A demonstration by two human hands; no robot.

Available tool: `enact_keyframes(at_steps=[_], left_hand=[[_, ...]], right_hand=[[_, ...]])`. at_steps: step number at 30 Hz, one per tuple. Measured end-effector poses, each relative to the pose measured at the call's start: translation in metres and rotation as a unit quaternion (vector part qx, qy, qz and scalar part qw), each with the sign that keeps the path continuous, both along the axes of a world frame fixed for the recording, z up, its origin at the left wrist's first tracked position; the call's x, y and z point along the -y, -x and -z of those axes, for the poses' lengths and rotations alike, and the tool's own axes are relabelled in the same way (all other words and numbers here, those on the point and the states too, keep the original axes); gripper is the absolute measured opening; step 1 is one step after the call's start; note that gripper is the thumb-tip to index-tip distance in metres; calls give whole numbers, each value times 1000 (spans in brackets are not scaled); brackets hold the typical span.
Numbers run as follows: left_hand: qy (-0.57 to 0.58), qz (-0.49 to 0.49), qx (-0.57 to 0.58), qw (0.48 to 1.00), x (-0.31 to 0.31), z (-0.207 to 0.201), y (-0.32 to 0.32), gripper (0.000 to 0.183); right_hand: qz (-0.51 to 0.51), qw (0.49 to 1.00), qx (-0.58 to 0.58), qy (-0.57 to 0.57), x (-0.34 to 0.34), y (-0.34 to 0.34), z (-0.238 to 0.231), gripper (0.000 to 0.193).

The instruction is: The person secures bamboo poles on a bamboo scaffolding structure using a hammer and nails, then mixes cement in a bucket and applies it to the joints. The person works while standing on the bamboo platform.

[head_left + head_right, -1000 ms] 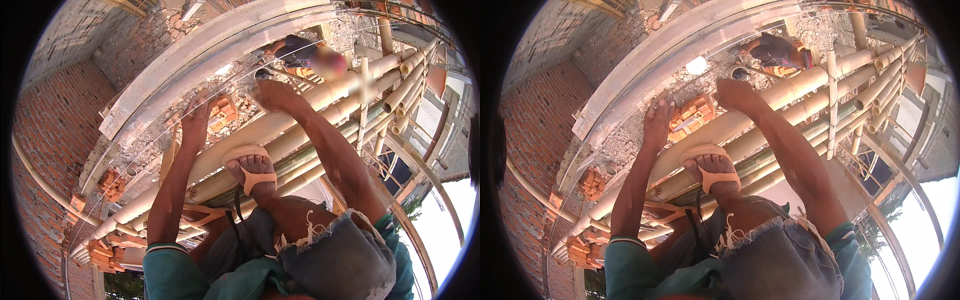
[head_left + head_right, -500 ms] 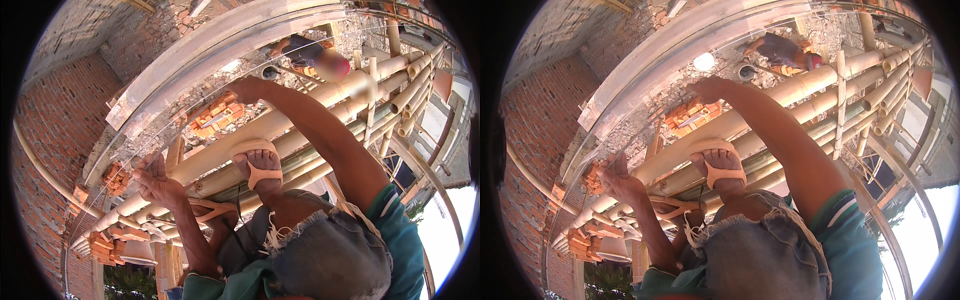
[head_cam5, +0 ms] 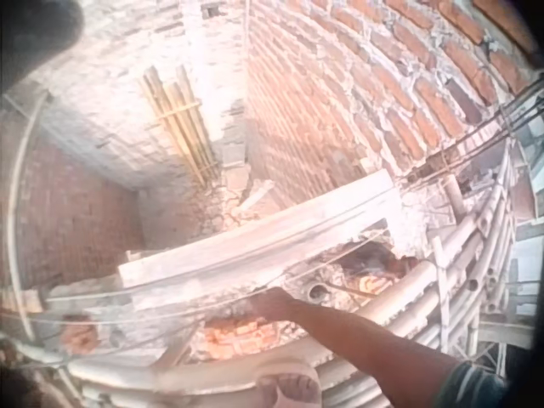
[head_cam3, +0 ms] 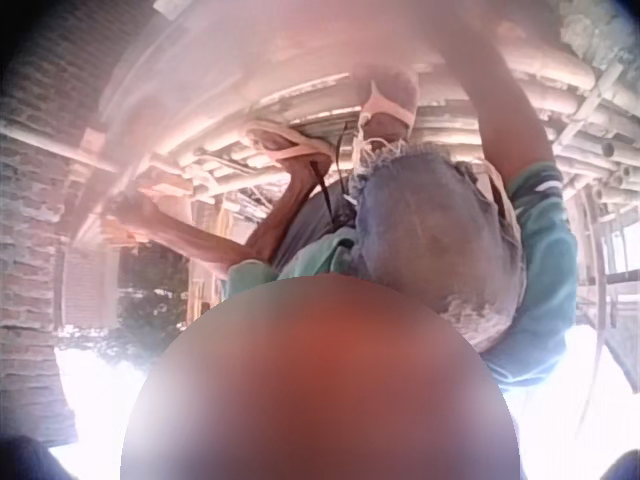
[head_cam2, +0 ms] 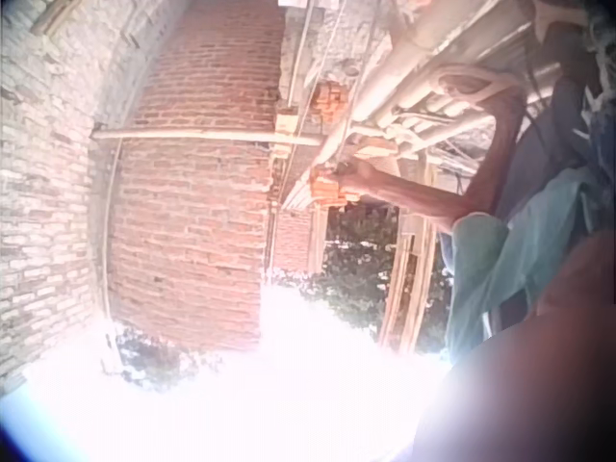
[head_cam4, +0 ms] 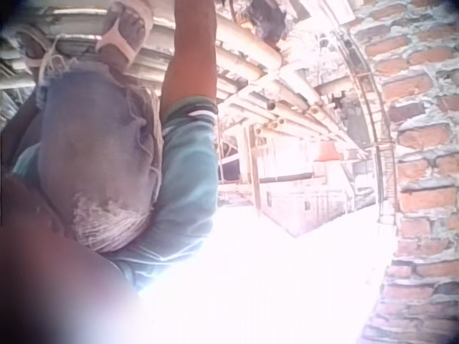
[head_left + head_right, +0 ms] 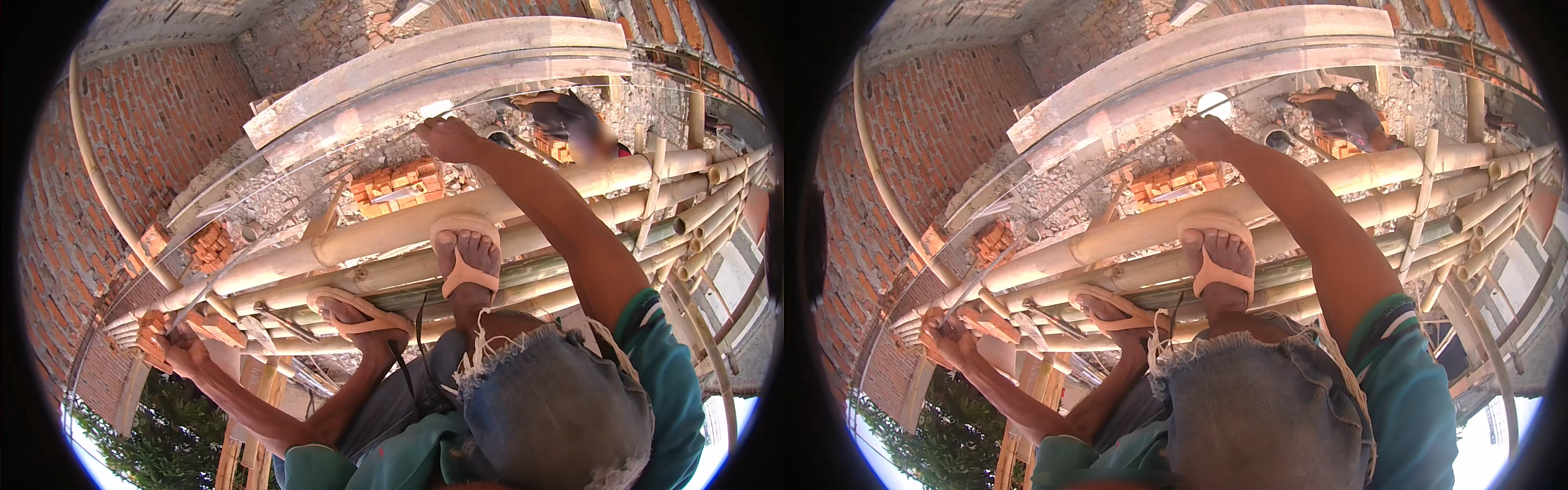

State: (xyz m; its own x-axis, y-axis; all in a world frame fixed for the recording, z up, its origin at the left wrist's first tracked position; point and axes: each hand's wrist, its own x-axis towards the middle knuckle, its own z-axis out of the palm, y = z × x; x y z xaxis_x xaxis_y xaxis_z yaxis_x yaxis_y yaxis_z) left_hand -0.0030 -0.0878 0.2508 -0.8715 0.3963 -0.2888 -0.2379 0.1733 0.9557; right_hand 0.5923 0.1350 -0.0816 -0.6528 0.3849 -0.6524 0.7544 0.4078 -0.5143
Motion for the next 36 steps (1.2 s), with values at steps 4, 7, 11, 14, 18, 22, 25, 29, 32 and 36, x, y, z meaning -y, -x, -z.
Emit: enact_keyframes(at_steps=[4,7,11,14,18,22,25,29,32,36], left_hand=[[17,-20,-17,1000,9,-6,24,23],[-22,-32,-8,999,11,-9,35,27],[-17,-36,-16,999,10,-14,61,28],[8,24,2,1000,16,-25,94,28],[53,-119,25,991,16,-30,153,28],[145,-125,2,982,12,-6,196,26],[200,-122,44,971,4,39,197,22],[151,-173,109,967,-10,100,146,20],[108,-212,182,954,-28,132,95,19],[148,-114,156,970,-41,175,59,15]], right_hand=[[78,957,-104,-259,-2,1,5,43],[83,941,-79,-319,0,-6,11,47],[-15,997,-43,-58,3,-17,18,38],[-56,993,-57,81,2,-18,15,35],[-15,960,-115,255,2,-19,-7,36],[86,939,-195,271,4,-23,-35,37],[131,945,-221,202,2,-25,-55,39],[181,952,-216,121,-3,-25,-89,32],[202,959,-194,42,-5,-24,-108,32],[191,956,-209,-75,-8,-25,-119,28]])
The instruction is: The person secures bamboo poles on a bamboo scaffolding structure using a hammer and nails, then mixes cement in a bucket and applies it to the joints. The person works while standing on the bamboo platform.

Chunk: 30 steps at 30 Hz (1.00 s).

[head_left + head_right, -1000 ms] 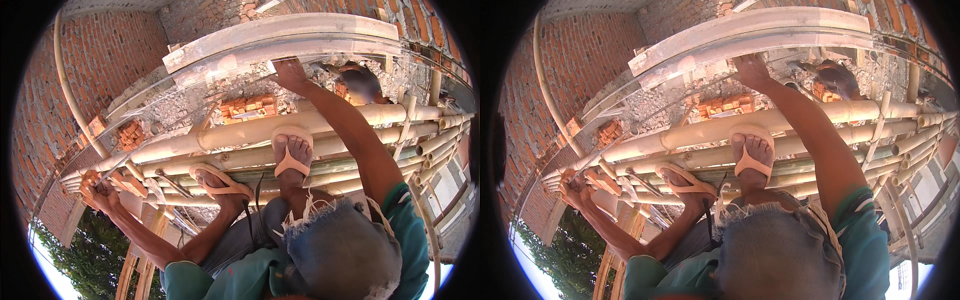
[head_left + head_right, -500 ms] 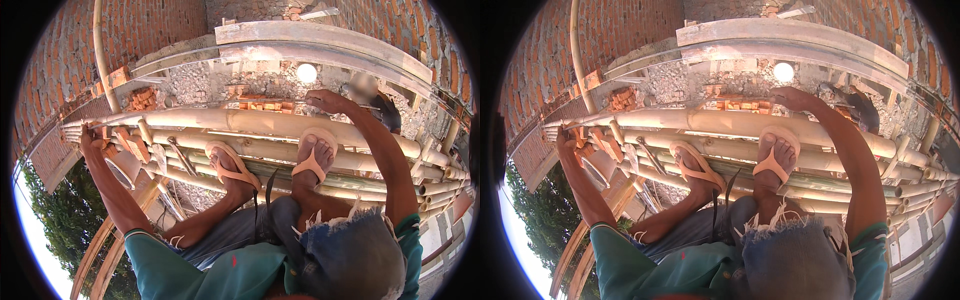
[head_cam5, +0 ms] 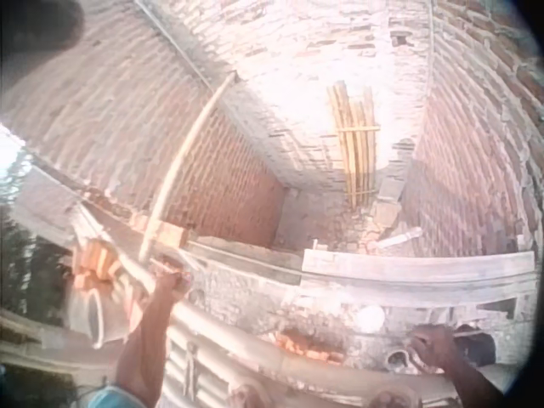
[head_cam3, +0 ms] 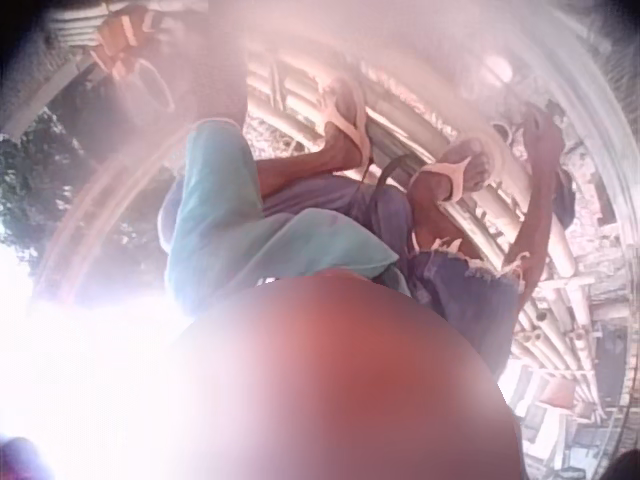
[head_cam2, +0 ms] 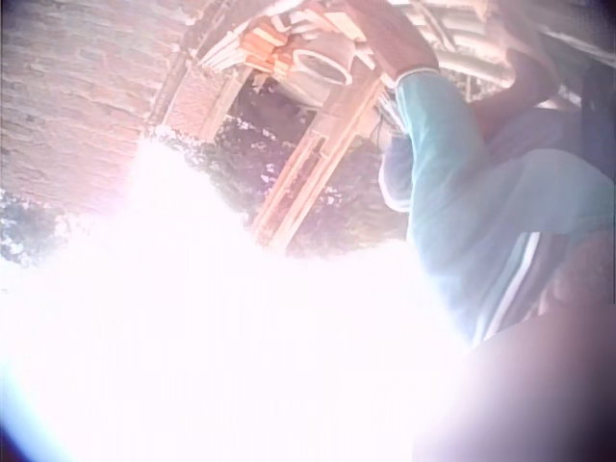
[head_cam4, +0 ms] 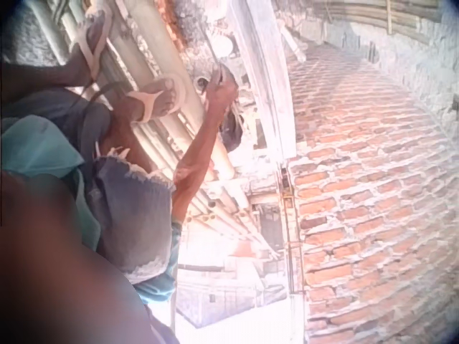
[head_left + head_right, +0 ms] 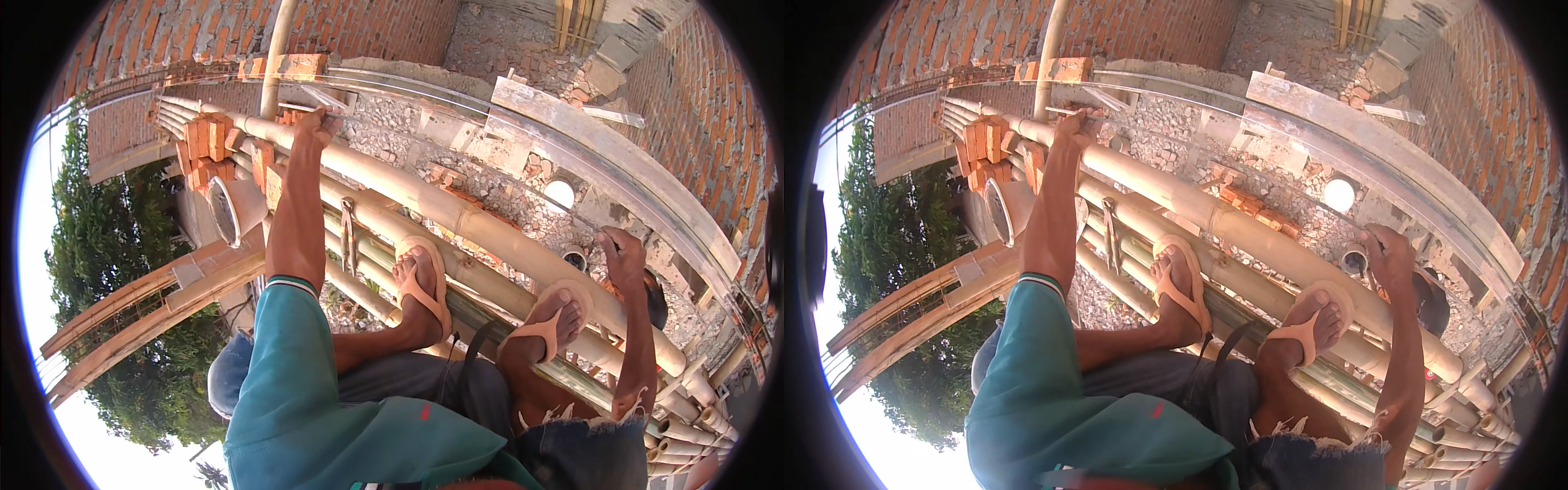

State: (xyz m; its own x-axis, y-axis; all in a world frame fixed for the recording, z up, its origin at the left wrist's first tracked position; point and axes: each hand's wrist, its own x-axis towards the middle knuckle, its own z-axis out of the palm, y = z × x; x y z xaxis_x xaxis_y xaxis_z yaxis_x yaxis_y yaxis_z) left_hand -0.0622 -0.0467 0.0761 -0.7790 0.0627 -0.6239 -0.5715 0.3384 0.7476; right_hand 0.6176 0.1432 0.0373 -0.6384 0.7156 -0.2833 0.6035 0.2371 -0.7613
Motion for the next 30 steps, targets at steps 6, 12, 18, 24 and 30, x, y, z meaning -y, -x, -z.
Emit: enact_keyframes(at_steps=[6,12,18,24,30], left_hand=[[-93,26,84,992,-6,84,78,18],[-162,-19,65,984,-20,87,154,38],[-142,-31,52,988,-34,92,151,38],[-139,8,47,989,-43,100,139,38],[-108,47,28,993,-51,104,140,40]], right_hand=[[-9,990,91,-105,-7,7,-19,38],[-26,990,92,-108,-32,38,-34,44],[-38,983,94,-151,-48,51,-17,40],[-53,981,106,-154,-55,58,-14,41],[-70,985,82,-134,-65,64,-14,35]])
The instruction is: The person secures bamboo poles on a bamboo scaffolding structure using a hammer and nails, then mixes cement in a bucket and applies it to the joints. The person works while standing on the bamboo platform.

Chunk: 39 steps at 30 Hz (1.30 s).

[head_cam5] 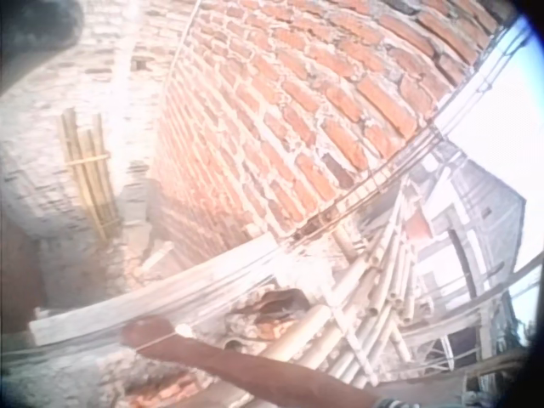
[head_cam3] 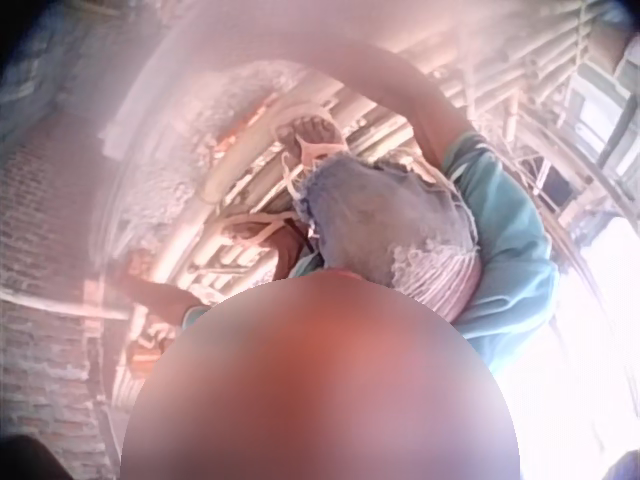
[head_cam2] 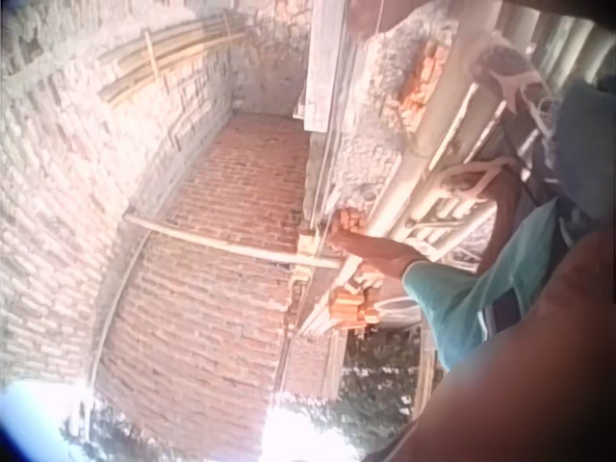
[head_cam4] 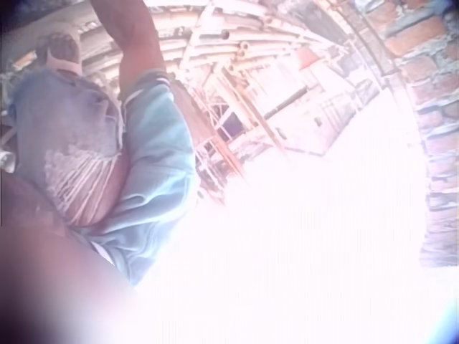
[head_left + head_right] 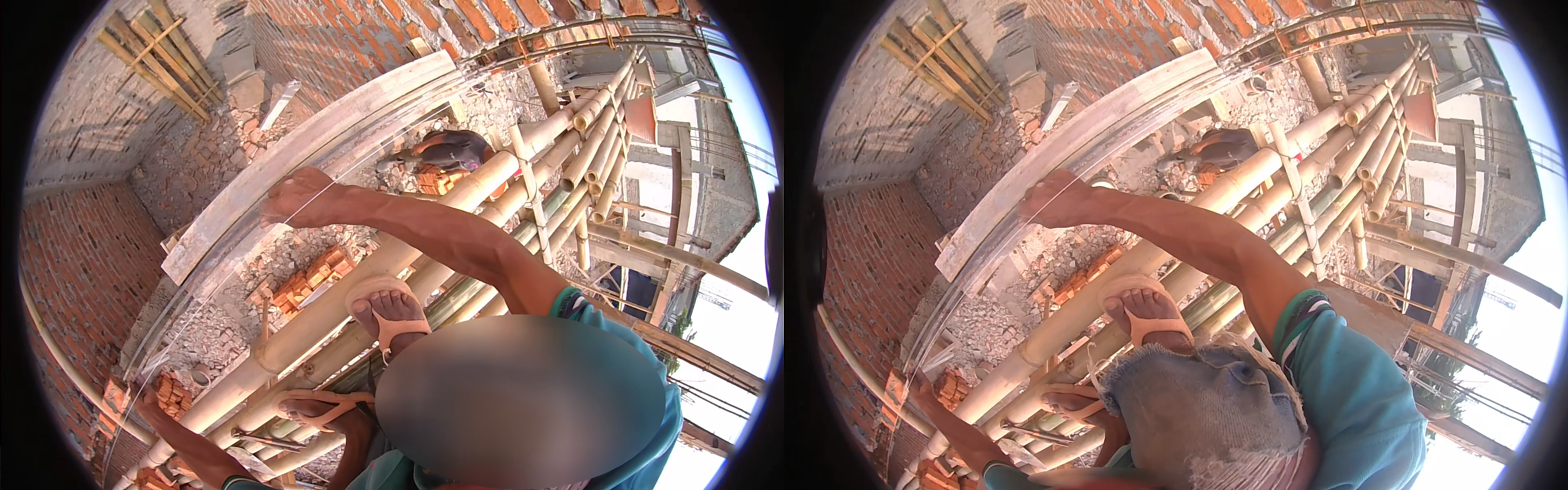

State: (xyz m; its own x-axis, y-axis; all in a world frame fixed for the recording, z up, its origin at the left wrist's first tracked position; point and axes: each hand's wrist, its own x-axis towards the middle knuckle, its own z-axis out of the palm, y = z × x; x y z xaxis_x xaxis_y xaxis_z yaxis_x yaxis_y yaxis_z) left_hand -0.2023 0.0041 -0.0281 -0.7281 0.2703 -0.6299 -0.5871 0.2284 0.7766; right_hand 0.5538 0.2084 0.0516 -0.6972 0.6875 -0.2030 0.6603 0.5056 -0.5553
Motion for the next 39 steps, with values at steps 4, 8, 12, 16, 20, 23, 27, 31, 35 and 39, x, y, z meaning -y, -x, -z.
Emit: enact_keyframes(at_steps=[4,8,12,16,20,23,27,31,35,39], left_hand=[[20,29,-28,999,-2,-1,1,40],[40,56,-51,996,-9,0,-3,41],[68,91,-74,991,-16,1,-6,42],[105,150,-141,973,-14,3,-3,43],[221,332,-317,860,-7,10,4,45],[277,442,-451,725,-3,14,11,45],[279,507,-550,603,-7,18,11,47],[191,415,-298,838,-25,30,-7,50],[47,149,1,988,-47,35,-35,58],[119,176,-13,977,-59,21,-64,48]], right_hand=[[5,999,-34,-4,-5,4,-3,29],[-1,1000,-15,24,-10,11,-9,36],[-9,999,-37,13,-21,16,-8,37],[-1,998,-66,19,-27,15,-1,35],[-6,999,-38,27,-19,8,5,33],[14,998,-29,48,-19,1,5,32],[46,998,16,26,-28,-15,4,39],[42,995,51,-71,-36,-42,6,39],[67,993,31,-88,-41,-65,9,36],[72,992,13,-103,-46,-72,11,32]])
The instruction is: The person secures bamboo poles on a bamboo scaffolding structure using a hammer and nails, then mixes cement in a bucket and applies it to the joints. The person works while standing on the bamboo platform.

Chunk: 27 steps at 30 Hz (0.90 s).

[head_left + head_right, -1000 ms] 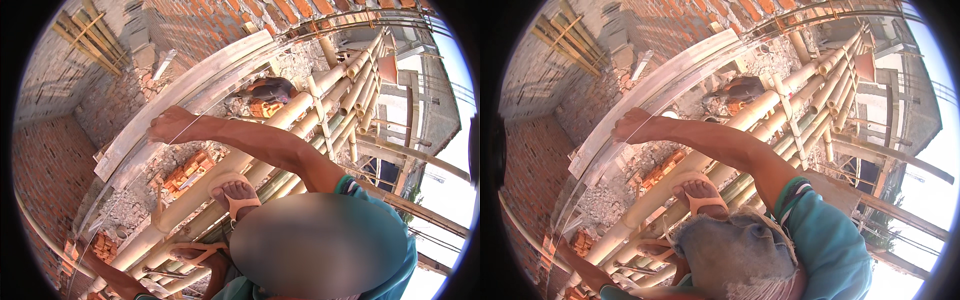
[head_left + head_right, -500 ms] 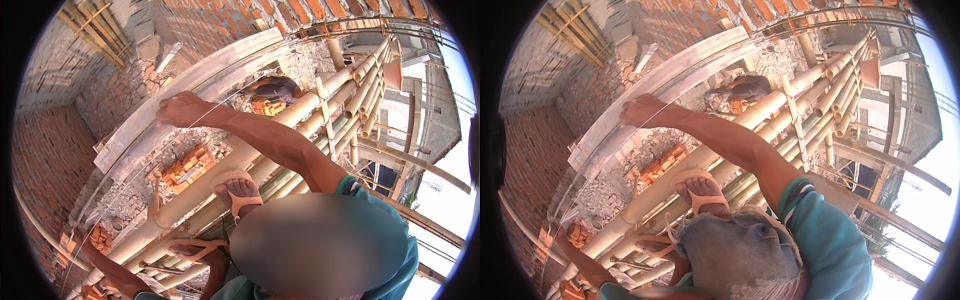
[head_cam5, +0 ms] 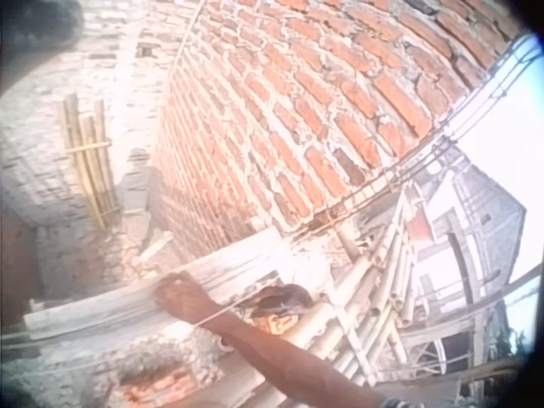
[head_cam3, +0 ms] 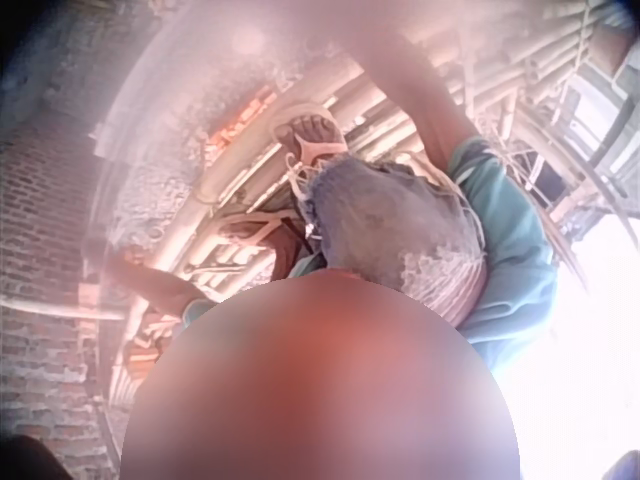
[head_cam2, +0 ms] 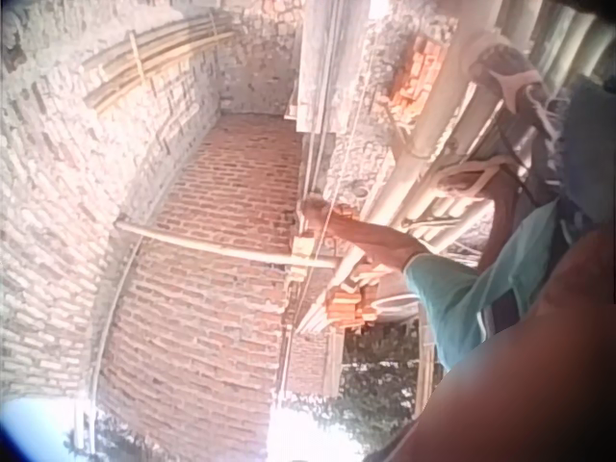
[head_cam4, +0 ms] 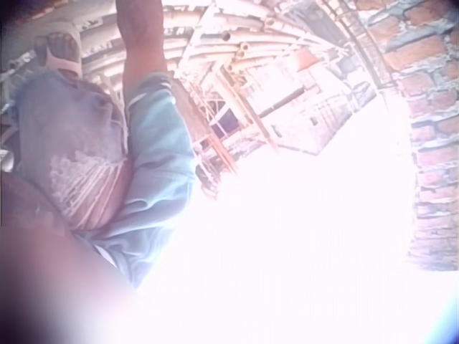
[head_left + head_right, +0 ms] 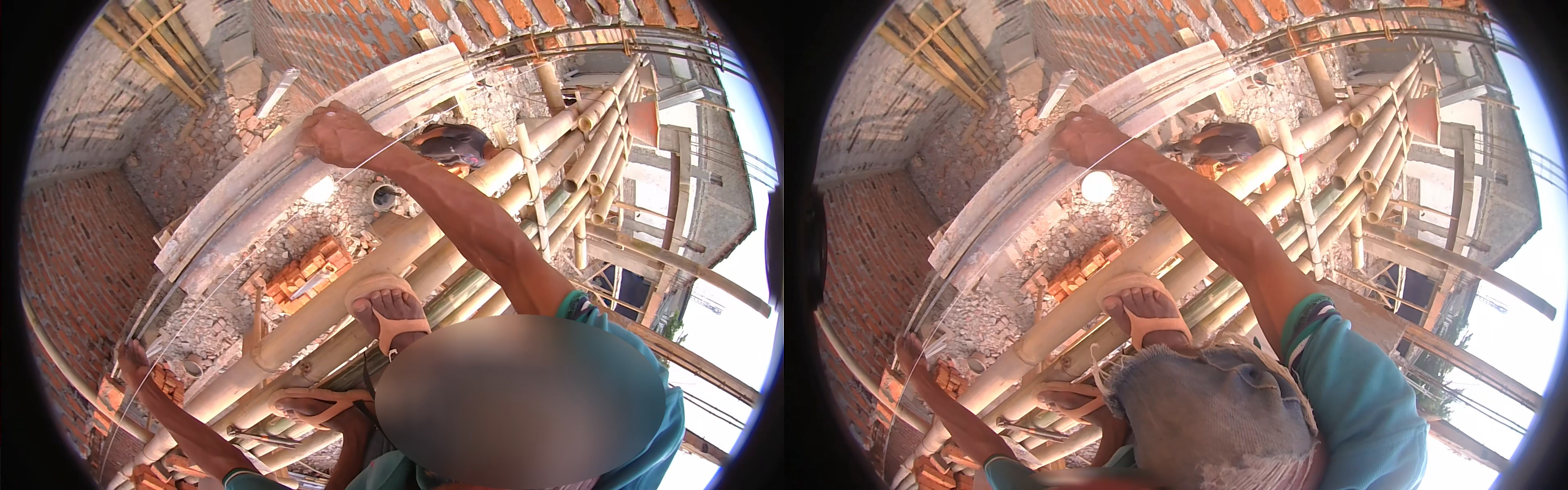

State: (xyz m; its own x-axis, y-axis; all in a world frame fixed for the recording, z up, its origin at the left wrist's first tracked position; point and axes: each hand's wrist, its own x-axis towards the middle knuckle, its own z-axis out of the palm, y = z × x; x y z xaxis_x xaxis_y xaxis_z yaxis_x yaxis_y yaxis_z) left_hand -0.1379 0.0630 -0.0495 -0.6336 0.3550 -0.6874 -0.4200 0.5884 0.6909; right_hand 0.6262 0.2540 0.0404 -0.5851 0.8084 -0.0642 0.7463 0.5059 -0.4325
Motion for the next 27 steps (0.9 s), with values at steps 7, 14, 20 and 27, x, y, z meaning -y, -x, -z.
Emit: enact_keyframes(at_steps=[7,14,20,27], left_hand=[[118,22,-129,984,-13,-26,-48,24],[92,116,-145,978,-3,-19,-28,43],[117,97,-169,974,-13,-10,-25,37],[49,221,-567,792,-1,-51,-129,38]], right_hand=[[-40,995,14,-87,4,-1,4,20],[-48,990,49,-125,7,3,2,18],[-46,991,34,-124,6,-2,3,19],[-62,996,-24,-59,-1,-1,-2,16]])
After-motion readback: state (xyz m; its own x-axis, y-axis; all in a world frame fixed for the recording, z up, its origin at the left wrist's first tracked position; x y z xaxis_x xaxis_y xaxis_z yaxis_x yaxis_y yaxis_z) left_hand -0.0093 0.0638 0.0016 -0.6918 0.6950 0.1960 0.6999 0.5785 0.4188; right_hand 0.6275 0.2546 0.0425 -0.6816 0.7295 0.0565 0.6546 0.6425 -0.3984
